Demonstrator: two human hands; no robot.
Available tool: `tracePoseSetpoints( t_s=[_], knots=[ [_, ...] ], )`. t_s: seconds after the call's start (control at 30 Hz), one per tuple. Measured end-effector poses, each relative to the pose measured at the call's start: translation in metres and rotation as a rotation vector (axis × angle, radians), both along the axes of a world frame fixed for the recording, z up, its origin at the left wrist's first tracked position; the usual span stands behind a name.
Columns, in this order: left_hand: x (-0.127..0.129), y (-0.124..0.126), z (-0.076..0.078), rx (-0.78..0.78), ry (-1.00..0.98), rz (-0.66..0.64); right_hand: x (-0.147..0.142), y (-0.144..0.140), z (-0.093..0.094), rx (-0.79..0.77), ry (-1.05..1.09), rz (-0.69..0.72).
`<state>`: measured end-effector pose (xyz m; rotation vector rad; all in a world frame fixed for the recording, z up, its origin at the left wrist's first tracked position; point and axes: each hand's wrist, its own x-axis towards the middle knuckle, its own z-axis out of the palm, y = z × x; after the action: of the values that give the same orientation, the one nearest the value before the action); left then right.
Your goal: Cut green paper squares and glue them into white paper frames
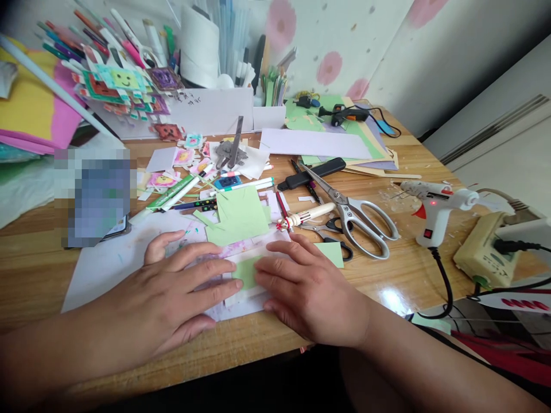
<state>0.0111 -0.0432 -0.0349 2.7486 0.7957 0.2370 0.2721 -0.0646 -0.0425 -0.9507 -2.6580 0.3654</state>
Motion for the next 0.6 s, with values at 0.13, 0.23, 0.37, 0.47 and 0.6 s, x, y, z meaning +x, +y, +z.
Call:
tracePoseSetpoints(
  t_s=[0.13,0.23,0.37,0.47,0.6],
  knots=[
    [0.000,-0.004,-0.001,0.031,0.013,-0.002,-0.006,-0.002,-0.001,0.014,-0.050,0.010],
    [0.000,-0.005,-0.002,0.053,0.014,-0.017,-0.012,-0.002,-0.002,-0.027,-0.108,0.000],
    [0.001,-0.006,-0.002,0.055,0.019,-0.016,-0.012,-0.002,-0.003,-0.056,-0.092,-0.016],
    [0.000,-0.006,-0.002,0.054,0.005,-0.016,-0.006,-0.002,-0.002,-0.018,-0.011,-0.006],
    [-0.001,-0.006,-0.001,0.060,0.006,-0.040,0.001,-0.003,-0.002,0.076,0.048,-0.022]
  ],
)
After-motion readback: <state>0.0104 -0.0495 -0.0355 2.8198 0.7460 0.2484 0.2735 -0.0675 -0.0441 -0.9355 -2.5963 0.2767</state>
